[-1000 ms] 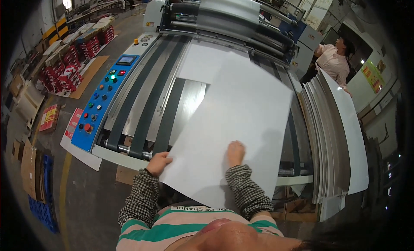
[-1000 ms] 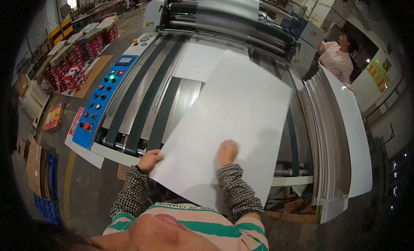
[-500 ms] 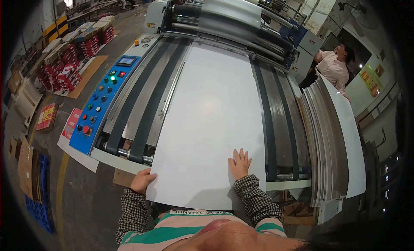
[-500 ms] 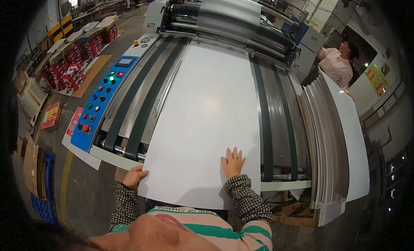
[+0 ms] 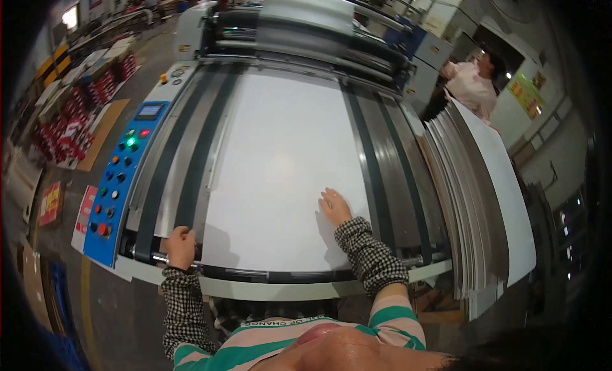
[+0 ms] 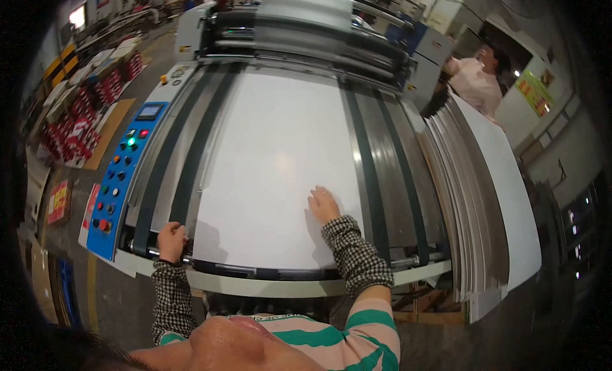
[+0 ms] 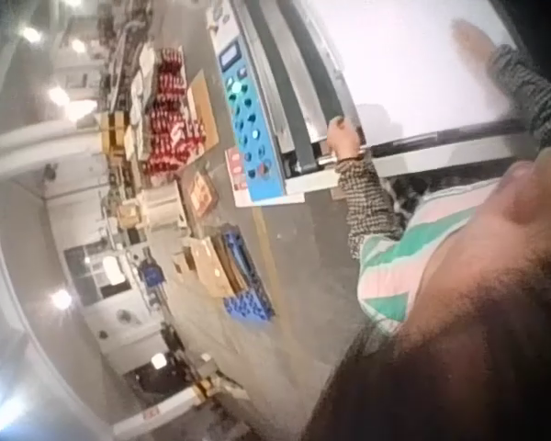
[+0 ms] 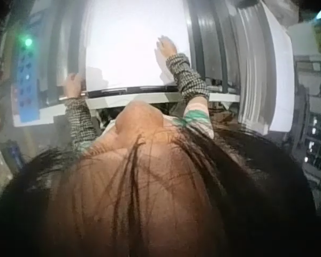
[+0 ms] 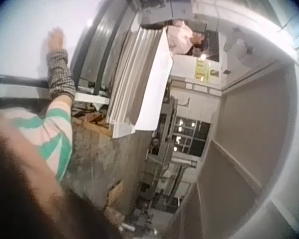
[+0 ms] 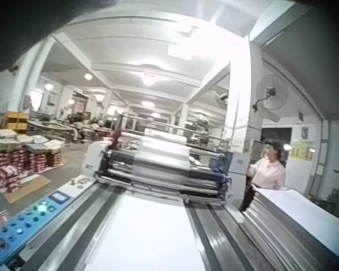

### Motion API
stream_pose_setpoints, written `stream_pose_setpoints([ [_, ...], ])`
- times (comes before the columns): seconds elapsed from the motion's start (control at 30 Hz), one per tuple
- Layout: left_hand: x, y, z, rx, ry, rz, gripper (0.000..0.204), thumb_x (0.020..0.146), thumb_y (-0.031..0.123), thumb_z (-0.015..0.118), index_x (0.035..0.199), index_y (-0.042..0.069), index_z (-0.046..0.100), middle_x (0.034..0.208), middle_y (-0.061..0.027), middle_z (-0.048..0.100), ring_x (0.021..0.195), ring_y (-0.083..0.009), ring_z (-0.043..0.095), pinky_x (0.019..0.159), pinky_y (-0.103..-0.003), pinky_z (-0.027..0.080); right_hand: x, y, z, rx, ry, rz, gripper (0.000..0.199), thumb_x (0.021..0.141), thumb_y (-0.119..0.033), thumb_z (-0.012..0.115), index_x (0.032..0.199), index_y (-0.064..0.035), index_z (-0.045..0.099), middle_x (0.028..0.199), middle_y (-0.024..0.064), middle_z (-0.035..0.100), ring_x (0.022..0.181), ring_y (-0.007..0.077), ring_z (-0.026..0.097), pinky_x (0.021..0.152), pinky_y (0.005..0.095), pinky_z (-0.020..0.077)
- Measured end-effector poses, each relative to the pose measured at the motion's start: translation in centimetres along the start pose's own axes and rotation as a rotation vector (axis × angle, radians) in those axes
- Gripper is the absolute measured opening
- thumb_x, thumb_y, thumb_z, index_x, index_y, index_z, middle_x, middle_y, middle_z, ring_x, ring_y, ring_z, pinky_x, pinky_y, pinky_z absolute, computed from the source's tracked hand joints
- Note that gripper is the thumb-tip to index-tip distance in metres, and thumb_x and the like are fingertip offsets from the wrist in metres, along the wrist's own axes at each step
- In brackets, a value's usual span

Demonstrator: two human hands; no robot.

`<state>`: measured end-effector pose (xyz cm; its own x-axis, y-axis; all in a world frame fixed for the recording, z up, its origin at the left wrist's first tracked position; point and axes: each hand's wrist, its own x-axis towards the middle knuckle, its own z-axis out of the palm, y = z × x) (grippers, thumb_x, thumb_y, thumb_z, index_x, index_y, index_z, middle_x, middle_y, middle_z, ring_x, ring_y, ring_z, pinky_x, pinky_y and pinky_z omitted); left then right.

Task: Operating a large paper processing machine to process and stack sheets of paper.

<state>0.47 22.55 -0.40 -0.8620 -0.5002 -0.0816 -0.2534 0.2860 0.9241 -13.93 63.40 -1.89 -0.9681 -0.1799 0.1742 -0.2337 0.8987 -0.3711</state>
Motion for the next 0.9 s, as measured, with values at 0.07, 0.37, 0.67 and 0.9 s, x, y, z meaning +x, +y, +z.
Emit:
stream_pose_setpoints([
  [0.07,-0.2,1.4,0.0,-0.096,0.021,-0.039,0.024,0.076,0.013,0.056,0.090,-0.006,0.053,0.064,-0.0069,0.056,0.052,-0.0086,0.050,0.046,-0.022,0.039,0.8,3.1,-3.1,-0.063,0.196,-0.249,0.019,0.077,-0.019,0.052,0.089,-0.0061,0.058,0.107,0.0140,0.052,0.104,0.0301,0.044,0.088,0.0453,0.0310],
  [0.37,-1.4,0.8,-1.9,-0.093,-0.041,-0.156,0.019,0.078,0.013,0.053,0.086,-0.004,0.054,0.063,-0.0033,0.054,0.050,-0.0082,0.050,0.043,-0.021,0.039,-16.4,19.3,-38.0,-1.067,0.608,1.267,0.059,0.078,-0.015,0.047,0.130,-0.0181,0.020,0.118,0.0118,0.044,0.113,0.0274,0.038,0.092,0.0566,0.0219],
  [0.67,-6.6,5.8,12.7,0.047,-0.633,0.335,0.032,0.076,0.025,0.053,0.093,-0.003,0.056,0.087,-0.0191,0.058,0.081,-0.0282,0.057,0.070,-0.034,0.045,-13.2,13.7,-22.0,-0.638,0.155,0.647,0.014,0.070,-0.008,0.048,0.079,0.0011,0.055,0.082,0.0171,0.056,0.077,0.0313,0.054,0.071,0.0415,0.0426],
  [0.9,-11.4,7.6,15.2,0.239,-1.075,0.232,0.039,0.075,0.027,0.056,0.101,-0.002,0.053,0.096,-0.0195,0.056,0.086,-0.0274,0.056,0.075,-0.032,0.044,-8.0,-5.3,0.9,0.049,0.319,0.250,0.023,0.064,-0.005,0.043,0.076,0.0116,0.053,0.083,0.0259,0.054,0.082,0.0407,0.049,0.079,0.0432,0.0371],
])
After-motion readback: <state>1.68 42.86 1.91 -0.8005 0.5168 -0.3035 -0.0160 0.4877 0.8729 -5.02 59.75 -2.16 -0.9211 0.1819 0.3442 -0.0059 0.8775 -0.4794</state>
